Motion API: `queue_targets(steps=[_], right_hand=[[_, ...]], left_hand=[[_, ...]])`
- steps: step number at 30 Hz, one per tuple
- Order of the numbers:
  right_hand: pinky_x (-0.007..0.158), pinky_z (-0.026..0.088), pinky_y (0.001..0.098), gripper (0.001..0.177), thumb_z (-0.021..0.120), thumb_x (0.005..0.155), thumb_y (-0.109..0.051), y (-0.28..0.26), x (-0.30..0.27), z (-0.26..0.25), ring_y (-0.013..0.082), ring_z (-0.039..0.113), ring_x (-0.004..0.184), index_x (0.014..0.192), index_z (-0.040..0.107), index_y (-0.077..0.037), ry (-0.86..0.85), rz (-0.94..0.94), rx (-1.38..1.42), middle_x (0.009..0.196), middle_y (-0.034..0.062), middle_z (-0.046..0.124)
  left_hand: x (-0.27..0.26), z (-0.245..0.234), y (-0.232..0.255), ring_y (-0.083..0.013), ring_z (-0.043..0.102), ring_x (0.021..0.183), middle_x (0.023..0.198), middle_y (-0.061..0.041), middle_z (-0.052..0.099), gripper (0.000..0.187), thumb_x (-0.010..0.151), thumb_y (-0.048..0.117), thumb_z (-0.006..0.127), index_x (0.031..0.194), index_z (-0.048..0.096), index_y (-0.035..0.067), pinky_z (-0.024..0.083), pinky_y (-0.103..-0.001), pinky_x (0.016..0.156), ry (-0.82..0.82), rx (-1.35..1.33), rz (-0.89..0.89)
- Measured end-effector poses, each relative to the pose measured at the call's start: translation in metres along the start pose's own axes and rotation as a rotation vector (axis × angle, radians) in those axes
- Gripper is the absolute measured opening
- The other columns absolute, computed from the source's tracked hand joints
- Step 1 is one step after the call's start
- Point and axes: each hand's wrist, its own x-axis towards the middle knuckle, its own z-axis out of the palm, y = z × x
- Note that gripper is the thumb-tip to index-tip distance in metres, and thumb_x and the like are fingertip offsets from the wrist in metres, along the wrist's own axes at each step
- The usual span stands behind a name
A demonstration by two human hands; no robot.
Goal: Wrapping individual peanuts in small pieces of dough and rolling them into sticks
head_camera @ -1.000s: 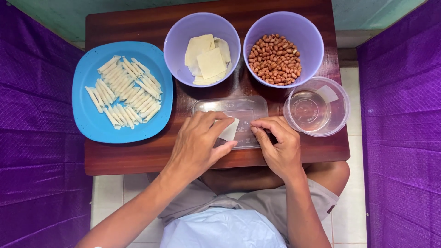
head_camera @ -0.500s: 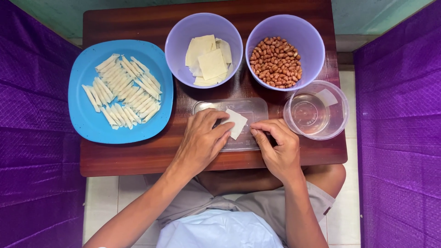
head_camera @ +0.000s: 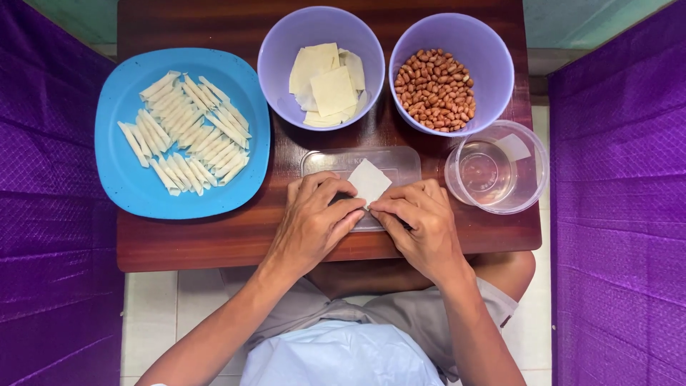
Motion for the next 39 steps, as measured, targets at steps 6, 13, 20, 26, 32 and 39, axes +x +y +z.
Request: queue_targets(steps=[6, 13, 20, 26, 32, 39], right_hand=[[0.077, 0.046, 0.0356, 0.009, 0.075, 0.091, -0.007, -0.0009, 0.0014, 0.0050, 0.0238, 0.060, 0.088, 0.095, 0.079, -0.014, -0.015, -0.023, -0.077, 0.092, 0.0008, 0.070], [0.078, 0.043, 0.0341, 0.007, 0.076, 0.092, -0.012, 0.0000, -0.0003, 0.0041, 0.0223, 0.059, 0.089, 0.098, 0.080, -0.016, -0.048, -0.067, -0.135, 0.094, 0.0006, 0.070], [0.078, 0.043, 0.0335, 0.013, 0.078, 0.091, -0.014, 0.0020, -0.0018, 0.0068, 0.0220, 0.059, 0.091, 0.104, 0.080, -0.016, -0.038, -0.080, -0.140, 0.097, 0.0011, 0.069], [0.078, 0.043, 0.0345, 0.010, 0.078, 0.090, -0.012, 0.0028, -0.0018, 0.0060, 0.0220, 0.059, 0.091, 0.098, 0.080, -0.017, -0.047, -0.125, -0.188, 0.099, 0.0012, 0.069], [0.076, 0.044, 0.0366, 0.009, 0.076, 0.092, -0.012, -0.0004, 0.0050, 0.0003, 0.0254, 0.059, 0.091, 0.100, 0.079, -0.015, -0.085, -0.139, -0.182, 0.100, 0.0047, 0.069], [0.075, 0.045, 0.0367, 0.009, 0.076, 0.092, -0.009, 0.0043, 0.0062, 0.0014, 0.0252, 0.059, 0.087, 0.099, 0.079, -0.014, -0.100, -0.147, -0.208, 0.098, 0.0045, 0.069]], left_hand=[[-0.0007, -0.0001, -0.0004, -0.0253, 0.052, 0.124, 0.112, 0.000, 0.063, 0.012, 0.097, 0.025, 0.069, 0.105, 0.075, 0.019, 0.038, -0.044, 0.100, 0.005, -0.033, -0.016], [-0.0003, -0.0014, -0.0010, -0.0261, 0.052, 0.124, 0.111, 0.000, 0.063, 0.011, 0.096, 0.024, 0.069, 0.103, 0.075, 0.018, 0.038, -0.044, 0.100, -0.002, -0.055, -0.031], [0.0004, -0.0030, 0.0006, -0.0259, 0.052, 0.125, 0.111, -0.001, 0.063, 0.011, 0.097, 0.022, 0.069, 0.102, 0.076, 0.016, 0.038, -0.044, 0.101, -0.004, -0.087, -0.052], [0.0003, -0.0026, -0.0003, -0.0257, 0.051, 0.125, 0.111, -0.001, 0.063, 0.011, 0.097, 0.022, 0.068, 0.103, 0.076, 0.015, 0.037, -0.044, 0.101, -0.018, -0.099, -0.067], [0.0012, -0.0036, -0.0003, -0.0258, 0.051, 0.125, 0.111, -0.001, 0.063, 0.012, 0.097, 0.022, 0.068, 0.104, 0.075, 0.016, 0.038, -0.043, 0.101, -0.019, -0.106, -0.069], [0.0018, -0.0056, 0.0016, -0.0257, 0.052, 0.124, 0.110, -0.001, 0.064, 0.011, 0.096, 0.021, 0.069, 0.103, 0.075, 0.016, 0.039, -0.043, 0.100, -0.009, -0.102, -0.065]])
